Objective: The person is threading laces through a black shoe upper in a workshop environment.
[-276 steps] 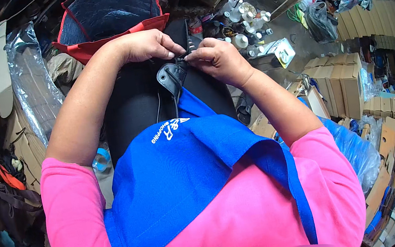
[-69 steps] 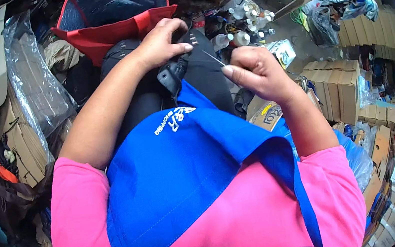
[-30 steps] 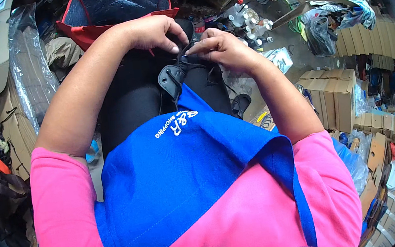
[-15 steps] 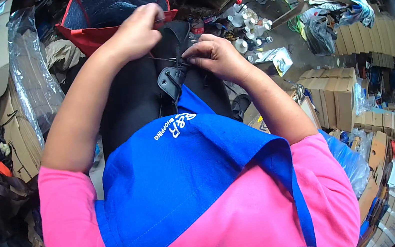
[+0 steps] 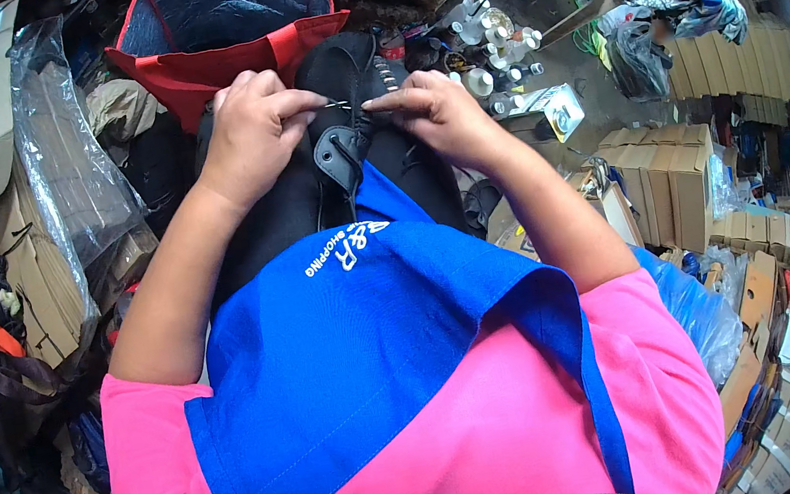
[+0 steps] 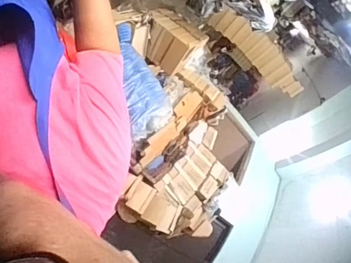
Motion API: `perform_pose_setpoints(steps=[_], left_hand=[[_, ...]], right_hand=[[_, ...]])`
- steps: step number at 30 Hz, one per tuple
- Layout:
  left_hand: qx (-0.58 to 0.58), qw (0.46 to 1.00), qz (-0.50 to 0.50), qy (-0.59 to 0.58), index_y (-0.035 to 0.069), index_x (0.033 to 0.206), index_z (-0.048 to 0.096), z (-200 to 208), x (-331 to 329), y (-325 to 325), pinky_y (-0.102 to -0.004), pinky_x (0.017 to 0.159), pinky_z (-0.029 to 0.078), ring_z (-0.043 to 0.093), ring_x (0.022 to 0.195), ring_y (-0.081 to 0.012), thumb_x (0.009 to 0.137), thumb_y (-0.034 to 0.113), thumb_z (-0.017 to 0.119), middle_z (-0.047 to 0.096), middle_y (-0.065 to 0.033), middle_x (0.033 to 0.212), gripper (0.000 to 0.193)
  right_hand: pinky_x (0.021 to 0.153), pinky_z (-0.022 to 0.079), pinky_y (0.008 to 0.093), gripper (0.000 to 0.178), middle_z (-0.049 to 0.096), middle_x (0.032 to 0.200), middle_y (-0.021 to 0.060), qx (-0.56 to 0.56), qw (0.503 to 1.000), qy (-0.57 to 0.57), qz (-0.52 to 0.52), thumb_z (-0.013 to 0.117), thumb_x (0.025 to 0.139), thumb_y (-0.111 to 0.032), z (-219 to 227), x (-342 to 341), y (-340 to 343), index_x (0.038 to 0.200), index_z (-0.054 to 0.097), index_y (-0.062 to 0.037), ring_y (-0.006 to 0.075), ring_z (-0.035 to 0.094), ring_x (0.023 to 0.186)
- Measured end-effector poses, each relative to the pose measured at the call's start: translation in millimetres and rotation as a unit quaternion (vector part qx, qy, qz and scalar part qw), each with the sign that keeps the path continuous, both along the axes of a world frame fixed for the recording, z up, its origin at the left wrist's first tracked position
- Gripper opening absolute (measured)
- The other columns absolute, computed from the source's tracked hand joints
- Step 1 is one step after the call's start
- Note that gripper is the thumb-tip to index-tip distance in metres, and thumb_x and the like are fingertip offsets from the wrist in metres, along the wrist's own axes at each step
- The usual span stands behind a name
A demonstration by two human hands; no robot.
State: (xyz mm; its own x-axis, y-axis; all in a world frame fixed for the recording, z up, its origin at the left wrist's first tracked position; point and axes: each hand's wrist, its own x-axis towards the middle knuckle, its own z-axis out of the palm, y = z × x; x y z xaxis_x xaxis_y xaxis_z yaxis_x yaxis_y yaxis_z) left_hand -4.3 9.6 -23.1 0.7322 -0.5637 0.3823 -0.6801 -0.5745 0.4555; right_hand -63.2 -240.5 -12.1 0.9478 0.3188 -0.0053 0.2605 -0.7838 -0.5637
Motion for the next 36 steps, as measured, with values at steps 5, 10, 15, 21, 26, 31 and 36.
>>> perform_pose_setpoints(steps=[5,10,15,21,26,31,36], left_hand=[[-0.04,0.993,-0.071,0.086,0.021,0.093,0.074,-10.0,8.4,-3.5,-0.0349,0.072,0.039,0.048,0.077,-0.0195,0.074,0.008,0.07,0.046,-0.0004,0.072,0.024],[-0.034,0.992,-0.069,0.097,0.021,0.092,0.075,-10.7,9.5,-5.2,-0.0347,0.071,0.039,0.048,0.077,-0.0196,0.074,0.008,0.071,0.046,-0.0006,0.072,0.022],[-0.021,0.992,-0.063,0.104,0.022,0.092,0.075,-10.6,10.2,-5.8,-0.0346,0.071,0.039,0.047,0.076,-0.0193,0.074,0.009,0.071,0.046,-0.0009,0.072,0.022],[-0.015,0.993,-0.066,0.098,0.022,0.091,0.075,-9.0,10.1,-7.1,-0.0349,0.073,0.039,0.048,0.076,-0.0192,0.073,0.008,0.071,0.046,-0.0009,0.071,0.023],[-0.005,0.987,-0.081,0.142,0.023,0.09,0.075,-11.9,14.7,-11.1,-0.0352,0.077,0.038,0.051,0.082,-0.019,0.075,0.011,0.07,0.052,0.0003,0.074,0.02],[-0.018,0.978,-0.119,0.172,0.023,0.091,0.074,-7.3,19.1,-17.5,-0.0366,0.082,0.037,0.054,0.087,-0.0198,0.076,0.015,0.069,0.056,0.0009,0.076,0.018],[-0.024,0.989,-0.038,0.141,0.014,0.098,0.072,-3.2,-2.7,-7.6,-0.0356,0.076,0.046,0.057,0.081,-0.0219,0.073,0.011,0.071,0.061,-0.0037,0.079,0.025]], right_hand=[[0.084,0.042,0.0337,0.03,0.057,0.085,0.0041,0.023,0.997,0.058,0.035,0.062,0.08,-0.005,3.7,18.1,-10.2,0.105,0.072,-0.0198,0.0219,0.053,0.09],[0.085,0.042,0.0335,0.029,0.056,0.084,0.0039,0.026,0.995,0.089,0.033,0.061,0.081,-0.005,6.0,24.0,-9.7,0.104,0.072,-0.0187,0.021,0.053,0.091],[0.085,0.042,0.0333,0.029,0.056,0.084,0.004,0.044,0.993,0.106,0.029,0.06,0.081,-0.004,5.2,25.0,-10.7,0.104,0.072,-0.0176,0.0206,0.053,0.091],[0.083,0.043,0.0319,0.028,0.055,0.084,0.003,0.041,0.993,0.104,0.033,0.062,0.081,-0.004,4.4,25.8,-12.3,0.104,0.072,-0.0169,0.0186,0.053,0.089],[0.084,0.045,0.0349,0.031,0.058,0.087,0.0063,0.081,0.984,0.157,0.032,0.063,0.08,-0.01,2.0,29.7,-13.7,0.105,0.073,-0.0262,0.0243,0.055,0.09],[0.08,0.044,0.029,0.026,0.053,0.081,0.0019,0.078,0.987,0.139,0.036,0.066,0.082,-0.007,6.7,26.5,-9.8,0.105,0.072,-0.0153,0.0161,0.052,0.085],[0.075,0.046,0.0277,0.027,0.058,0.082,0.0001,0.06,0.994,0.087,0.022,0.069,0.081,-0.009,13.2,16.7,-0.9,0.108,0.071,-0.0141,0.0128,0.054,0.08]])
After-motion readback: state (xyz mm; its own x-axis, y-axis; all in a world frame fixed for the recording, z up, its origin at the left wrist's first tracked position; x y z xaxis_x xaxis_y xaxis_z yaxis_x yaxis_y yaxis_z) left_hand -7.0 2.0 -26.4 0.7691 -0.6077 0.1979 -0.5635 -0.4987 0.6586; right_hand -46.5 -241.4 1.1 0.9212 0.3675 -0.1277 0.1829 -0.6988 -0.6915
